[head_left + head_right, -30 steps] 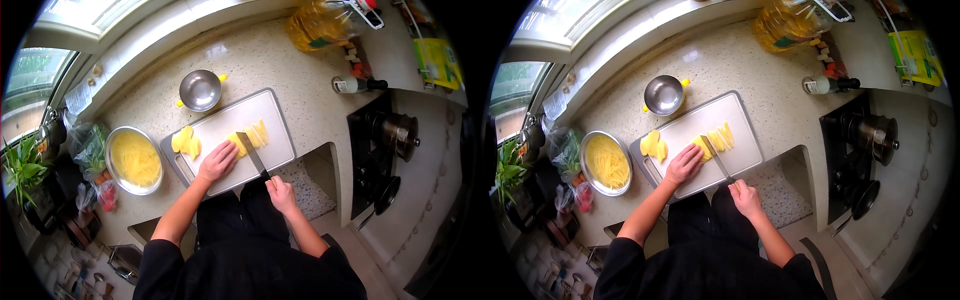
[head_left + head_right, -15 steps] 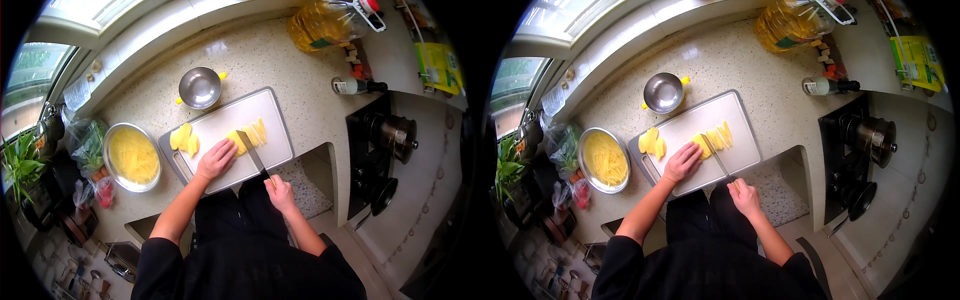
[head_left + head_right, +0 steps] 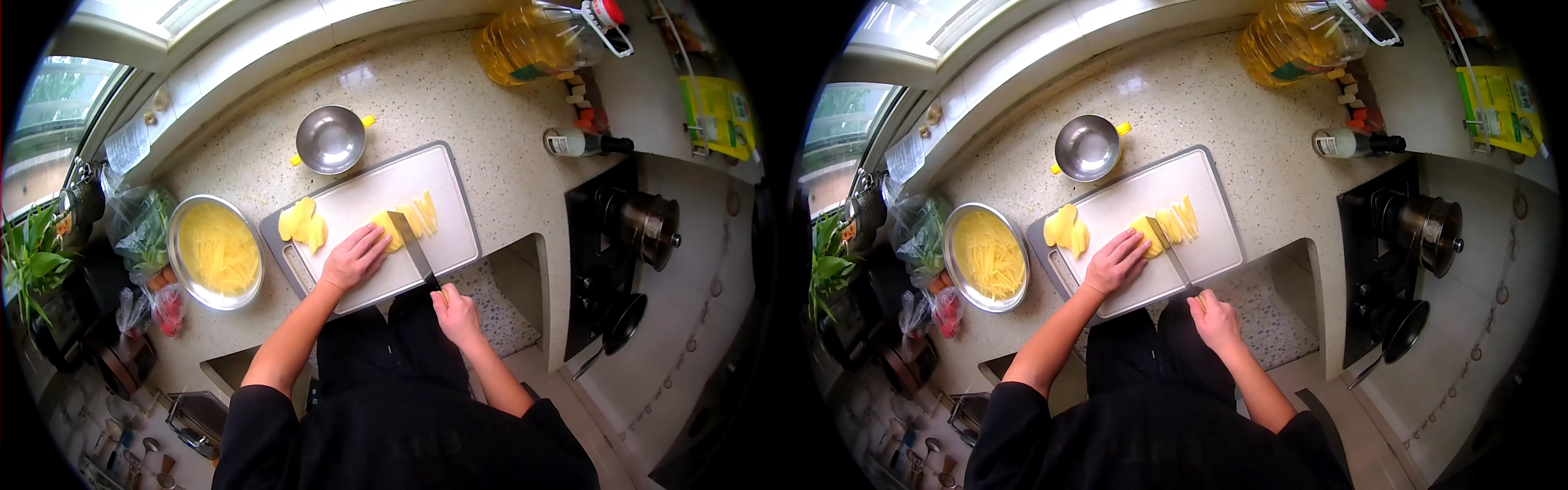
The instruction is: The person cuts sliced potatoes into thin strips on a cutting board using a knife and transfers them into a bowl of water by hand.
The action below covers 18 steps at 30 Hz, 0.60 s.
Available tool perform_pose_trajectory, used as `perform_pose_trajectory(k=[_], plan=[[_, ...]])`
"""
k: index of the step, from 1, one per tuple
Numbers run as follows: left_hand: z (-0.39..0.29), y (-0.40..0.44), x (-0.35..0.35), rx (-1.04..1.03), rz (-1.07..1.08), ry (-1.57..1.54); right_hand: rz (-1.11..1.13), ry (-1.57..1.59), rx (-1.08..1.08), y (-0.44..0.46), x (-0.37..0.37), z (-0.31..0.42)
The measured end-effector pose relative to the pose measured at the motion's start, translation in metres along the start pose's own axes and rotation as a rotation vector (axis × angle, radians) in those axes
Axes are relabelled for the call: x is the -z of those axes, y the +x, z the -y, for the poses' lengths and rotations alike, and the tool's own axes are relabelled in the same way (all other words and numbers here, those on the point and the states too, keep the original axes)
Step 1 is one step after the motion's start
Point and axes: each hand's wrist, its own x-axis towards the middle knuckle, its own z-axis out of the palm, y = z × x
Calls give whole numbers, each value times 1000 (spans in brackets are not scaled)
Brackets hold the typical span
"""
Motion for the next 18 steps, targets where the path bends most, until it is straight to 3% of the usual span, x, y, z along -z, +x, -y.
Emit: perform_pose_trajectory(k=[18], plan=[[0,0,-2,9,-15,0,-21,-168,-14,2,-16,-2]])
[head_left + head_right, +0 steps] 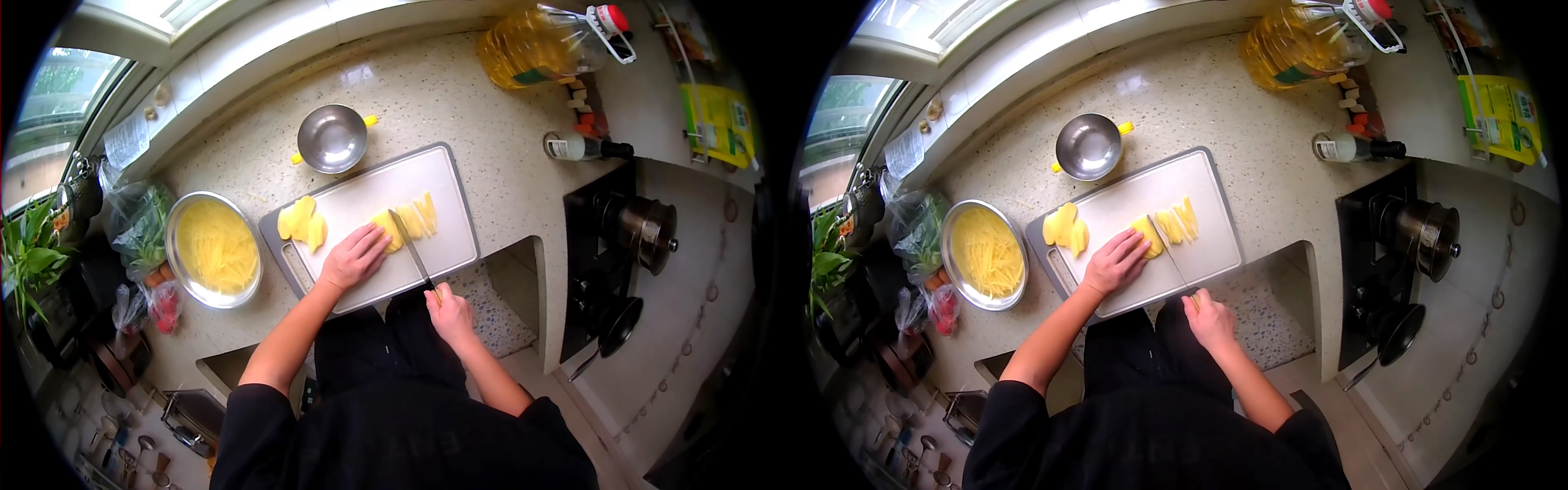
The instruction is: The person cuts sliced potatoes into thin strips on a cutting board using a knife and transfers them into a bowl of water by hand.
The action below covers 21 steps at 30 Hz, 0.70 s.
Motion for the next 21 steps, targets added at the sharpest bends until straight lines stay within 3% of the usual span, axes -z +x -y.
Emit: perform_pose_trajectory(k=[4,13,21], plan=[[0,2,2,3,7,7,3,-36,-25,3,-6,4],[-1,-1,1,-2,9,20,-98,194,17,4,-1,-5],[0,-1,0,-15,20,37,-37,168,22,-6,6,-1]])
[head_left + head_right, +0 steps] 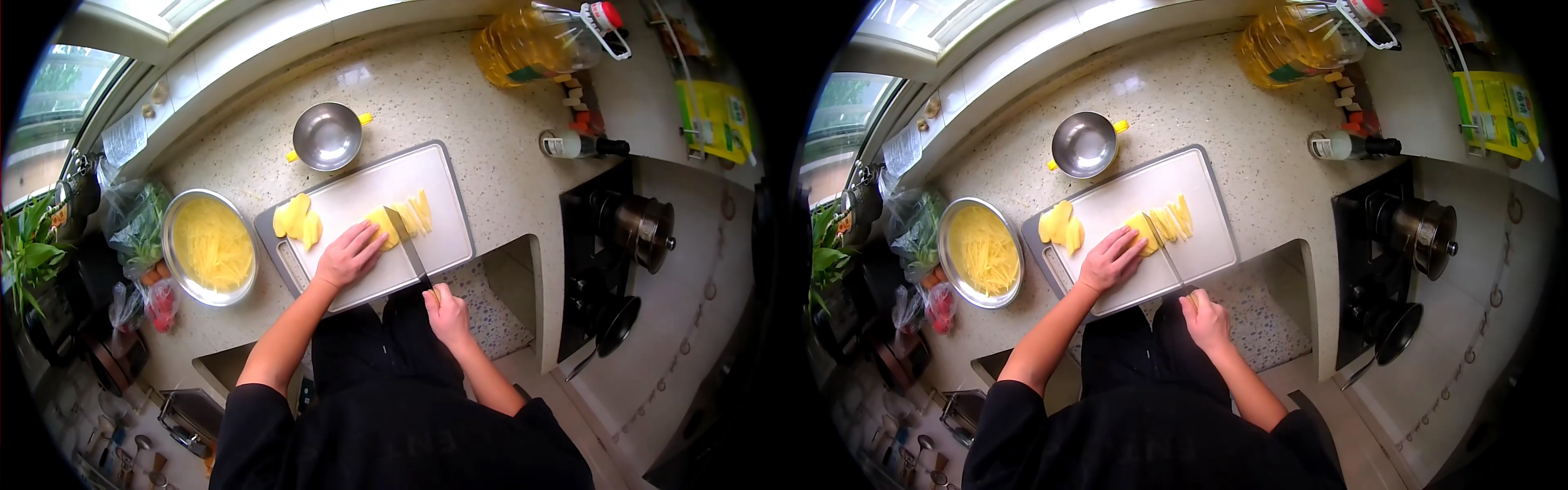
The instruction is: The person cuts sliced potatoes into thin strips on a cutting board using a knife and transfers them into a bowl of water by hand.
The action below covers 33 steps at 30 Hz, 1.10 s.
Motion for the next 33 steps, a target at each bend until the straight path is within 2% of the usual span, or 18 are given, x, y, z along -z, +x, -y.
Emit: perform_pose_trajectory(k=[17,33], plan=[[0,1,0,15,-5,-8,-77,-7,-7,-5,4,-6],[-1,1,0,25,-13,-6,-10,-99,19,-3,3,3]])
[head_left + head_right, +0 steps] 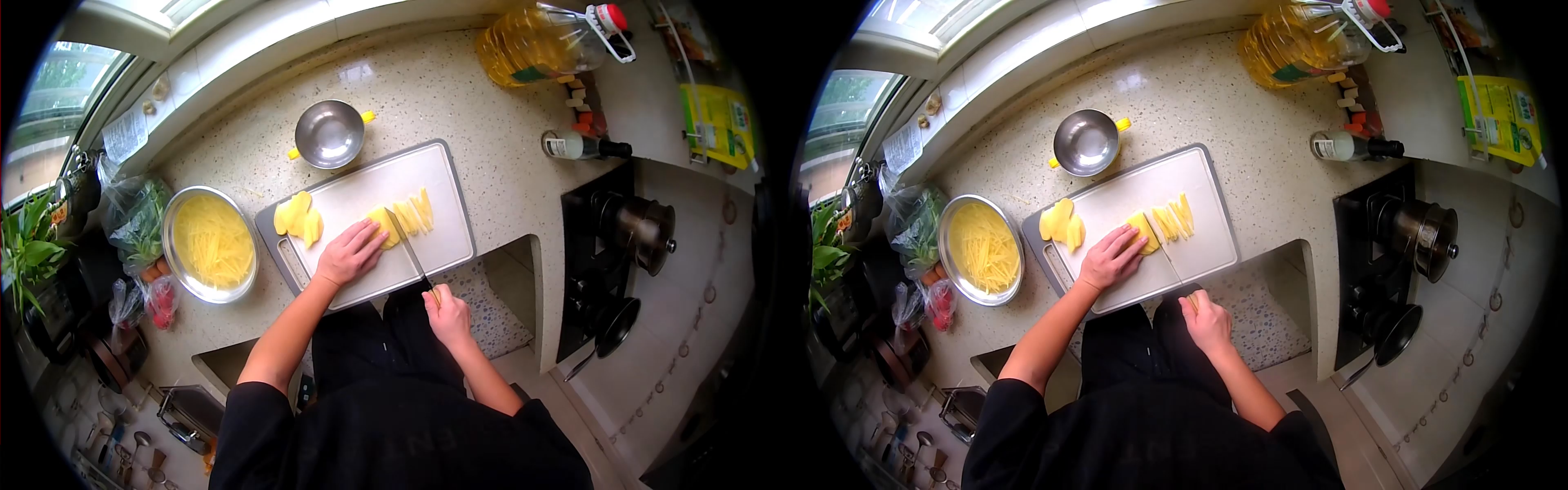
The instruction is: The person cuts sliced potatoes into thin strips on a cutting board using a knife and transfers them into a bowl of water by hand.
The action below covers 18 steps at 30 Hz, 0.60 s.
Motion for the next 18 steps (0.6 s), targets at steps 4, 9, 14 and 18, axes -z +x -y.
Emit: perform_pose_trajectory(k=[4,9,14,18], plan=[[0,-1,-1,1,-6,-1,16,-6,0,1,1,1],[0,0,0,4,-5,-3,27,-8,8,3,1,-1],[1,-1,0,12,0,-5,34,-15,15,4,1,-2],[1,-1,0,11,-4,-4,49,-24,6,5,3,1]])
